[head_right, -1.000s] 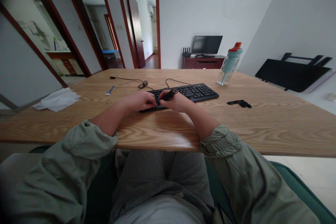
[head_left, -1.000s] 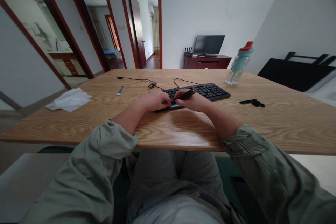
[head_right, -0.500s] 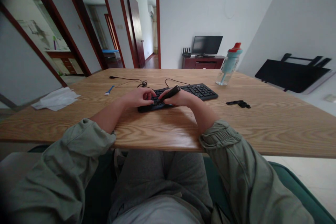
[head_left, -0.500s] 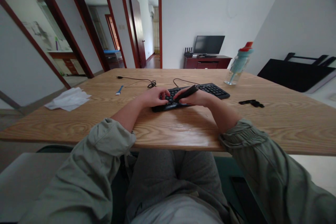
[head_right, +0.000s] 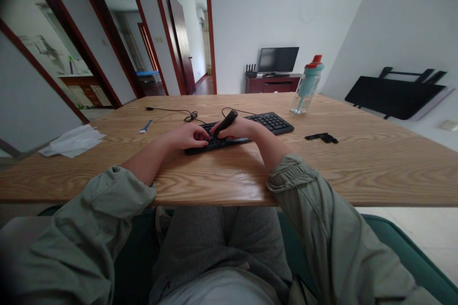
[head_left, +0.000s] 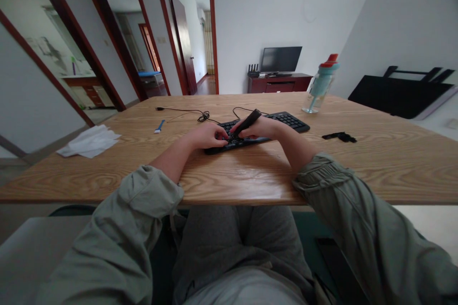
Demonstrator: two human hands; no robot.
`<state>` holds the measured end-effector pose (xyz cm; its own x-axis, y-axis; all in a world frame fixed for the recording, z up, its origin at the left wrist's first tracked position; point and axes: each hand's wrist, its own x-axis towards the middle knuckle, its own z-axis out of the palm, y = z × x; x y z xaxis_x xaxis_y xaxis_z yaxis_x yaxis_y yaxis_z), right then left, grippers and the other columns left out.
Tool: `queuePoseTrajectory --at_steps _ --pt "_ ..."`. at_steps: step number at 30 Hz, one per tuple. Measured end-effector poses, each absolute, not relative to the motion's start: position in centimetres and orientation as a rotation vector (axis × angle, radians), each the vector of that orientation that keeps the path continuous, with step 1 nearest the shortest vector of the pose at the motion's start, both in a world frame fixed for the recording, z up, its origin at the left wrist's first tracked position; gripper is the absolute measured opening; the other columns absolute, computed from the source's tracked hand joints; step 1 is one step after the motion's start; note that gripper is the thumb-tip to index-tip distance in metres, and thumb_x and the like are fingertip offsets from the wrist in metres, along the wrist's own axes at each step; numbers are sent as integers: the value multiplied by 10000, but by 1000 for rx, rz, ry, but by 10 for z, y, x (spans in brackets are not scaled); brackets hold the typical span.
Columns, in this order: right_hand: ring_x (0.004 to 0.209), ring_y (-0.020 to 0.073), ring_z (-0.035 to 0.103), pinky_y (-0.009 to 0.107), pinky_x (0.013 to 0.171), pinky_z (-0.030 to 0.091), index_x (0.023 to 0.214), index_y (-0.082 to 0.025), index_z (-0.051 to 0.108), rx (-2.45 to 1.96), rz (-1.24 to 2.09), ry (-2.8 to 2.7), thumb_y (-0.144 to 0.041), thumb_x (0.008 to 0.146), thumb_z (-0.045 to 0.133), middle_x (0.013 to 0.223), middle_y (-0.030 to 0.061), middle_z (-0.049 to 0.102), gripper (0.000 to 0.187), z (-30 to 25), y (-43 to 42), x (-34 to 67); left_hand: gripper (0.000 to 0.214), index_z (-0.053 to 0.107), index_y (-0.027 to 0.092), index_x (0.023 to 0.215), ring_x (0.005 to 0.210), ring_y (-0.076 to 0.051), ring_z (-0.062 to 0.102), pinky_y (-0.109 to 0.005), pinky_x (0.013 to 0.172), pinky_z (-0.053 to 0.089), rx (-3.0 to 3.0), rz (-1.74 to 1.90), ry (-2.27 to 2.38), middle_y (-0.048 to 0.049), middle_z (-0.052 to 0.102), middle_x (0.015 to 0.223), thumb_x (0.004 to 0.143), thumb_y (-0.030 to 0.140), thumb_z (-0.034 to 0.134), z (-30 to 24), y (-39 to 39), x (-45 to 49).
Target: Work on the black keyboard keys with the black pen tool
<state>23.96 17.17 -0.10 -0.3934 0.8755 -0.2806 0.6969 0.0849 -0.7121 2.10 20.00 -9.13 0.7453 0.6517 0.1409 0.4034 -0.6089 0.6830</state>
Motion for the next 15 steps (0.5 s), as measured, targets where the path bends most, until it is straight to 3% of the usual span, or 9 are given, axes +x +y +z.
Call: queuePoseTrajectory --at_steps 3,7,15 --pt "509 96 471 231 481 393 1089 -149 745 -1676 1288 -2077 -256 763 705 657 1 629 345 -4 168 235 301 785 159 990 665 -118 592 -219 607 418 2303 492 843 -25 739 819 764 316 662 -89 198 23" --pt "491 100 492 230 446 375 1020 -180 735 -1733 1185 -2086 -385 799 735 674 11 633 301 -16 161 228 307 786 175 997 701 -125 610 -212 613 424 2296 482 846 -22 747 846 754 303 650 -85 195 23" --pt "511 107 512 226 455 391 876 -152 705 -1671 1176 -2100 -287 754 723 641 10 631 183 -24 166 222 254 770 165 903 663 -120 584 -225 600 409 2289 480 849 -17 724 800 738 317 652 -87 197 23"
